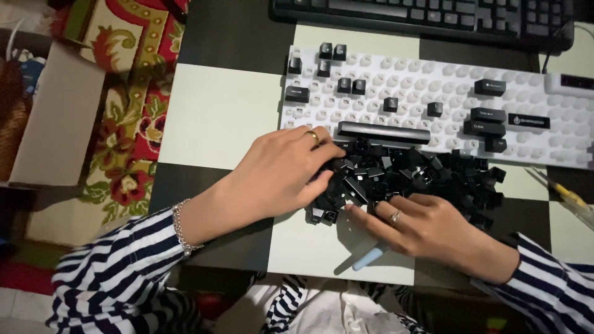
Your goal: Assemble a mechanical keyboard base by brushing dust and inserting keycaps onto the keyboard matrix board.
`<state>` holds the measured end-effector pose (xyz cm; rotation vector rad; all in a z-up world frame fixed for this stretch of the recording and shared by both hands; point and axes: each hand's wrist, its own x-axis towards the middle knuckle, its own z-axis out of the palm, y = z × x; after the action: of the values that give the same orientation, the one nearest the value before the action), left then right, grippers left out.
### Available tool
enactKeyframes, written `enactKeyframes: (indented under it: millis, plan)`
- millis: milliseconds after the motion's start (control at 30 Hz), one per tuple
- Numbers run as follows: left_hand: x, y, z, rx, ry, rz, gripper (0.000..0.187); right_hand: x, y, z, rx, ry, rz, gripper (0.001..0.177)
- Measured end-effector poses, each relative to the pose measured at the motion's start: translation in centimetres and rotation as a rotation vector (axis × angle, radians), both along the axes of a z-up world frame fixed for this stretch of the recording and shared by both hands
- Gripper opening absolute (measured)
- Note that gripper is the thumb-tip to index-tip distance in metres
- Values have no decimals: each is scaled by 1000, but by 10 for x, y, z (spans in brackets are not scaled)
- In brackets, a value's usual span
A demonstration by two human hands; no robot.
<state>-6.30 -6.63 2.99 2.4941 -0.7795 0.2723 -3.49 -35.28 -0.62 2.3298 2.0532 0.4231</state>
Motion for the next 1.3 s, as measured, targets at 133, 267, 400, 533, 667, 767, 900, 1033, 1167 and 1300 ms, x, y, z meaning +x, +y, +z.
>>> enactKeyframes:
  millis: [133,267,400,533,667,767,900,1033,1167,1300]
  plan:
    - [-2,2,-4,7,-50,5,22,3,0,8,-33,32,-46,51]
    - [-1,3,-9,75,-40,76,20,2,5,19,56,74,-248,43]
    - [-3,2,-5,99,-40,115,21,-2,12,27,76,78,-326,42]
    - [-5,-3,-7,-36,-142,28,22,-5,10,29,156,20,-325,34]
    - [-9,-11,-21,-61,-131,-56,33,-3,6,29,132,-10,-318,30]
    - [-12,-16,-22,-111,-104,-52,37,0,3,30,178,-46,-289,27]
    - [-16,-22,-20,-221,-10,-45,34,1,1,29,254,-159,-253,25]
    - [-16,-26,-18,-245,176,-14,30,1,-1,29,247,-142,-248,25]
    - [-14,-23,-18,-380,188,-66,28,4,-3,30,287,-99,-216,26]
    - [-14,-21,-23,-495,146,-110,22,5,-5,24,349,-53,-179,28]
